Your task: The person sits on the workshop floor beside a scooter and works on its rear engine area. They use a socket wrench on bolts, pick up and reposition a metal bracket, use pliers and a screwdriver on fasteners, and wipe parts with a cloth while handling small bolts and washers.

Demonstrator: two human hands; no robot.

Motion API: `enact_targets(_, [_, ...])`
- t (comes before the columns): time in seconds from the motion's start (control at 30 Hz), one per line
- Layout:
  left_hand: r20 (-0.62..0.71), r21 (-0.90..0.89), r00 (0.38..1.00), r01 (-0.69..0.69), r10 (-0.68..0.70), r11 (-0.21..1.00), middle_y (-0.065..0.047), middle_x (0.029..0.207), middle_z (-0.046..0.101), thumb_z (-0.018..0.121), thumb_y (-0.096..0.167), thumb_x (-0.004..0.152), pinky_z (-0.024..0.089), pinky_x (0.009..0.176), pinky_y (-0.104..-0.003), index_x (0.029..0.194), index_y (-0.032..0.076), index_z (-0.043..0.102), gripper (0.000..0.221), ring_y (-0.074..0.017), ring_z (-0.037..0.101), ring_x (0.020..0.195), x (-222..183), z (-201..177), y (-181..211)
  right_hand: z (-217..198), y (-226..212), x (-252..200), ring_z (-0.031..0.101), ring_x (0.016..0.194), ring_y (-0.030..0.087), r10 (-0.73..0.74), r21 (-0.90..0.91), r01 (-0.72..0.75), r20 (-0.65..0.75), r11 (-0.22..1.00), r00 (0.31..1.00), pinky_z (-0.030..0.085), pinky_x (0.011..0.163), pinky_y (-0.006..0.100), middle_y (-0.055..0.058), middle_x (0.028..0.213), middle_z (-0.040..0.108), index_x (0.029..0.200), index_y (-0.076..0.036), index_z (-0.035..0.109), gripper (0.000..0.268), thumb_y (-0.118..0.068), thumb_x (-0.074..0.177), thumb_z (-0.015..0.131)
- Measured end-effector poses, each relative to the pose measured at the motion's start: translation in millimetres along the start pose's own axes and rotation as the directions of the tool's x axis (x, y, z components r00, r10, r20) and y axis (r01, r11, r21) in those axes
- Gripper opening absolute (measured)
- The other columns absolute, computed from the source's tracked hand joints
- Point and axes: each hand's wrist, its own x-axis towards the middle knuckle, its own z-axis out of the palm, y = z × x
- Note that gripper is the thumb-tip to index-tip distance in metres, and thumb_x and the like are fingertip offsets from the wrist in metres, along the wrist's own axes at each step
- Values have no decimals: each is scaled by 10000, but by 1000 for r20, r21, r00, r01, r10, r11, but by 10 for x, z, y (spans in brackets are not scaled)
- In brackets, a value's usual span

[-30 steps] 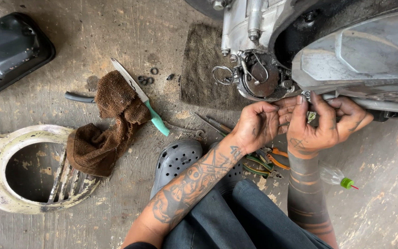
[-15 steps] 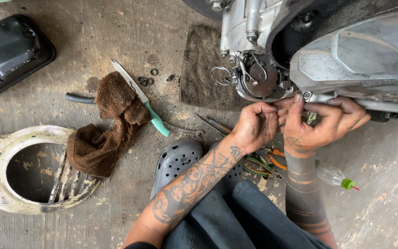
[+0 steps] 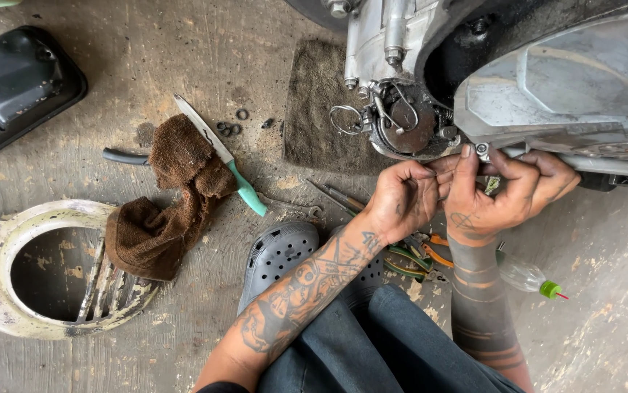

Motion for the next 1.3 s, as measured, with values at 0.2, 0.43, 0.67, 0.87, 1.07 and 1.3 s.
enact_targets(0.2, [-9, 33, 1000, -2, 2, 999, -182, 1468, 606, 367, 194, 1040, 357, 1084, -387, 1496, -63, 522, 547, -238, 588, 1257, 10, 20, 4, -39, -55, 12, 455, 1029, 362, 55, 30, -57, 49, 998, 997, 387, 968, 493, 155, 1072, 476, 880, -9, 551, 263, -76, 918, 803])
enact_targets(0.43, [14, -53, 1000, 11, -11, 999, -204, 1497, 559, 369, 173, 1038, 333, 1147, -394, 1506, -98, 487, 554, -272, 544, 1325, 8, -73, 7, 15, 34, -80, 466, 994, 354, 23, 51, -24, 22, 998, 999, 430, 826, 441, 179, 1133, 447, 1074, 53, 626, 200, 5, 896, 702])
enact_targets(0.67, [24, -79, 1000, -2, 4, 997, -258, 1524, 520, 366, 135, 1032, 297, 1218, -403, 1519, -140, 448, 565, -308, 524, 1365, 11, -118, -2, 85, 19, -72, 461, 1015, 346, 66, 61, -65, -19, 996, 998, 423, 926, 463, 161, 1086, 444, 886, 26, 558, 231, -49, 915, 775])
enact_targets(0.87, [3, -131, 1000, -13, 14, 991, -249, 1432, 583, 385, 89, 996, 332, 1182, -381, 1447, -119, 511, 513, -296, 555, 1303, 25, -109, 12, 59, -21, -40, 448, 1076, 361, 71, 64, -72, 21, 995, 997, 416, 978, 498, 169, 1154, 417, 964, 25, 540, 219, -77, 896, 722])
enact_targets(1.07, [-16, -23, 1000, 11, -11, 1000, -206, 1561, 501, 390, 168, 1013, 314, 1194, -424, 1532, -104, 464, 591, -280, 493, 1405, 2, -151, 23, 97, 124, -177, 451, 1018, 337, 57, 83, -56, -8, 995, 998, 427, 834, 422, 153, 1144, 424, 990, 42, 653, 114, 25, 912, 735])
enact_targets(1.3, [48, -60, 998, -31, 34, 998, -254, 1482, 575, 366, 125, 1009, 304, 1240, -383, 1493, -138, 492, 565, -294, 527, 1400, -12, -22, 38, 118, -7, -72, 446, 1064, 345, 137, 97, -134, -27, 986, 990, 400, 964, 471, 148, 1116, 426, 883, 15, 526, 231, -17, 898, 754])
